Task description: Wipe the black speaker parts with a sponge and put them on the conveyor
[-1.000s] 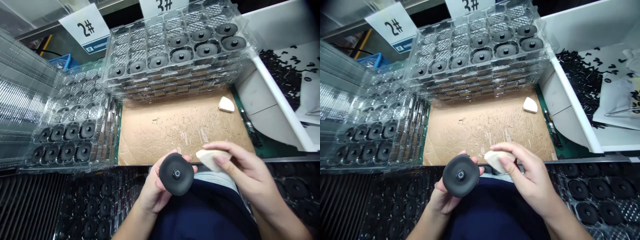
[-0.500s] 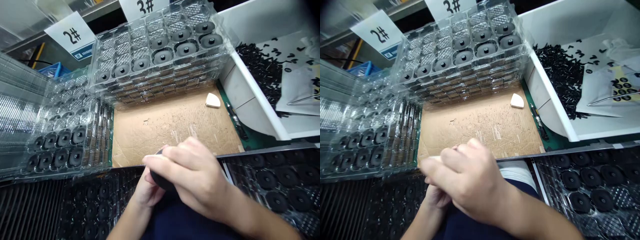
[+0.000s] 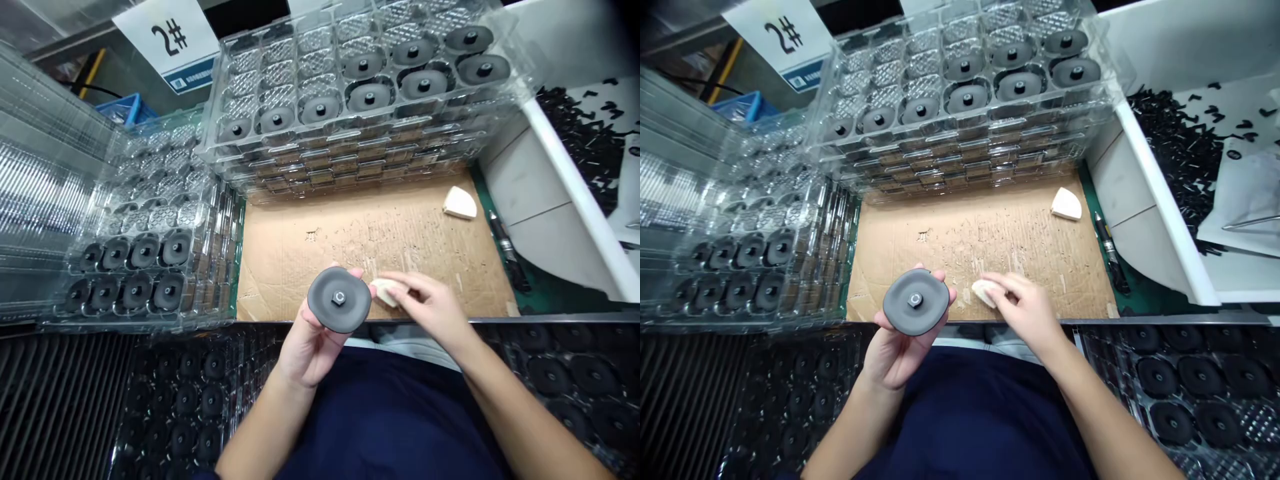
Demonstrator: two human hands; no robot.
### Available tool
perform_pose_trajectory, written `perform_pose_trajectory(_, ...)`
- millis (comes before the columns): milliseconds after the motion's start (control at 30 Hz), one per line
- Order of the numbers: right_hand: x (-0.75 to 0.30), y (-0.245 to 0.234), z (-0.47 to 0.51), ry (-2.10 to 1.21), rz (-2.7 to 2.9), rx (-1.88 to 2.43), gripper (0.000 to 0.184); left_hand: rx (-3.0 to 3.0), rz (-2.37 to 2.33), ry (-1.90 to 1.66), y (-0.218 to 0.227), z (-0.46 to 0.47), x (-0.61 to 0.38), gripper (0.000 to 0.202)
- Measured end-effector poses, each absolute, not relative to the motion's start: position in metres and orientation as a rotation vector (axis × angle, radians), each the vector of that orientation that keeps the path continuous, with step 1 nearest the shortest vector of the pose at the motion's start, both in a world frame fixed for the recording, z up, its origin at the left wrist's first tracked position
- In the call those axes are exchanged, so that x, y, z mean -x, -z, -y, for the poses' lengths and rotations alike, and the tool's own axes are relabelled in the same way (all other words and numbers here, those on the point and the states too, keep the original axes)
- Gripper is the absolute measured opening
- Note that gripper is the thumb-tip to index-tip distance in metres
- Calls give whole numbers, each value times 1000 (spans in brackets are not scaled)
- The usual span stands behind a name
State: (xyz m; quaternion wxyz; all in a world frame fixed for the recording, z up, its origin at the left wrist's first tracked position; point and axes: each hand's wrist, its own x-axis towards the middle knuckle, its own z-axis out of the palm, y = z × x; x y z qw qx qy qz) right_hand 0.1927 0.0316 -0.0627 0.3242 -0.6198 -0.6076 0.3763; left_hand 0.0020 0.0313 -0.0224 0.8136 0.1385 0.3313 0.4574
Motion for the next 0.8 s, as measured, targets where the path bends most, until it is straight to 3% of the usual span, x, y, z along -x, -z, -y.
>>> perform_pose_trajectory(133, -164, -1, -38, -625, 1462, 1511, 29, -293, -707, -1018, 18, -33, -4, 52)
perform_pose_trajectory(233, -139, -32, -36, -517, 1753, 1200, 25, -272, -740, -1045, 16, -34, -3, 53)
perform_pose_trajectory(400, -123, -31, -43, -872, 2078, 1145, 21, -226, -843, -1068, 21, -29, 1, 47)
perform_pose_trajectory(533, -118, -25, -48, -588, 1946, 1163, 26, -262, -787, -1019, 21, -27, 3, 41)
perform_pose_trajectory(700, -141, -31, -29, -857, 2059, 1106, 18, -250, -759, -1028, 19, -26, 11, 59)
perform_pose_trajectory(800, -151, -33, -28, -526, 2073, 1401, 20, -221, -803, -996, 20, -25, 5, 67)
